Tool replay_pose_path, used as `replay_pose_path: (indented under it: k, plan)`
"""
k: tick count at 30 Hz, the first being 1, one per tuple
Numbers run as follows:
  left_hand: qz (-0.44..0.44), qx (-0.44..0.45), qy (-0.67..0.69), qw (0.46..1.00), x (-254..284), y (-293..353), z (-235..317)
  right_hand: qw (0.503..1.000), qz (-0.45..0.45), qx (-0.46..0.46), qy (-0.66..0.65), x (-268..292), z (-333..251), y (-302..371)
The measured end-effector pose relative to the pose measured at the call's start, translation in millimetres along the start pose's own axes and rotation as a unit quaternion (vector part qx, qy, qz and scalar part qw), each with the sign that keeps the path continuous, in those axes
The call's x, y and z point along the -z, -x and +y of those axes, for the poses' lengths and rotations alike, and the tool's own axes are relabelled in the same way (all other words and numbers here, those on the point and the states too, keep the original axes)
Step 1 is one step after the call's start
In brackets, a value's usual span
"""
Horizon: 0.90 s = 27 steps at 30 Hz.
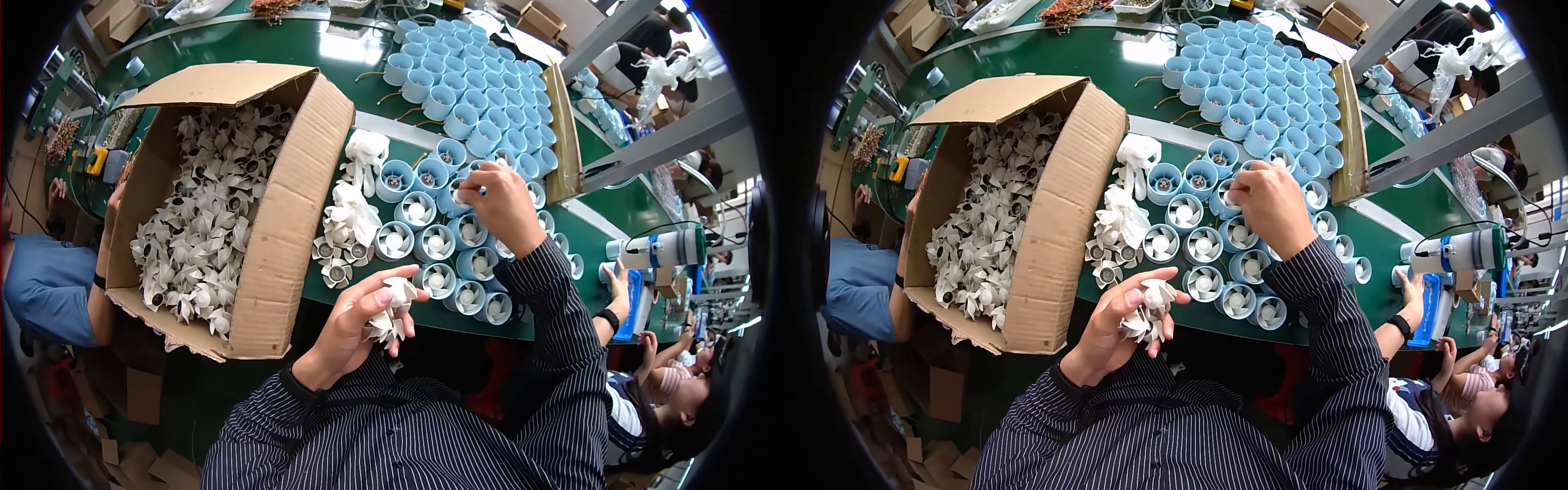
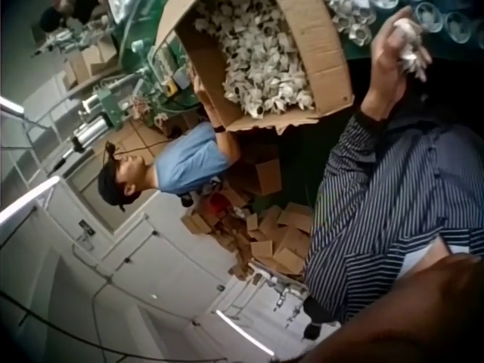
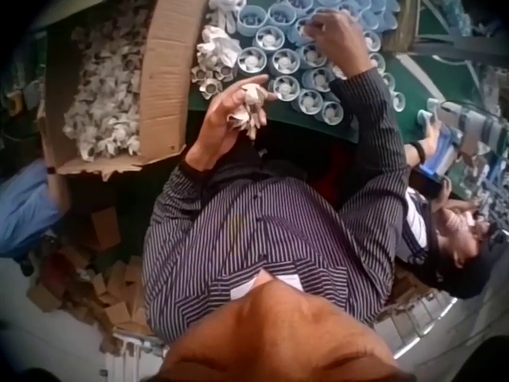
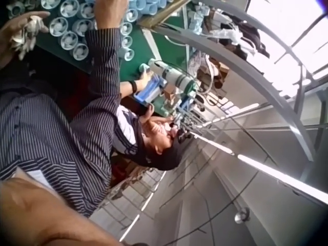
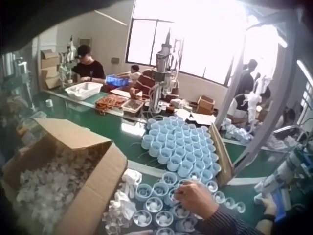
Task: The person applies glue to the interior of blue fan housings using a dispenser, then picks up white fan blades from a box and presses them into the housings. Finally, the person pushes the assembled fans into a group on the table.
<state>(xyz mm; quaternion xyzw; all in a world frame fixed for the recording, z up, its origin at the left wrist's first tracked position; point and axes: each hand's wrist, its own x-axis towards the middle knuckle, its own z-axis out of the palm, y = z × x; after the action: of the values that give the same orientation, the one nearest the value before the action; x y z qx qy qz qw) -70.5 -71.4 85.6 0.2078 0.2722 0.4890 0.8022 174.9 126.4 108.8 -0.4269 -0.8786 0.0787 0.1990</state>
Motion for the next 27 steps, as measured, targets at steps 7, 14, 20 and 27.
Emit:
replay_pose_path:
  k: [7,14,20,27]
  plan:
    - [0.004,0.002,-0.013,1.0,3.4,1.1,3.9,0.975,-0.078,0.025,-0.208,41.4,-77.6,19.0]
    - [-0.001,0.0,-0.076,0.997,-7.7,-4.2,1.7,0.937,-0.189,0.022,-0.292,40.4,-100.4,34.7]
    - [-0.004,-0.007,-0.094,0.996,-8.7,-2.2,4.5,0.874,-0.246,-0.1,-0.406,39.2,-83.7,37.5]
    - [-0.001,0.001,-0.08,0.997,-1.9,3.4,8.9,0.51,-0.134,-0.186,-0.829,24.2,-34.0,34.8]
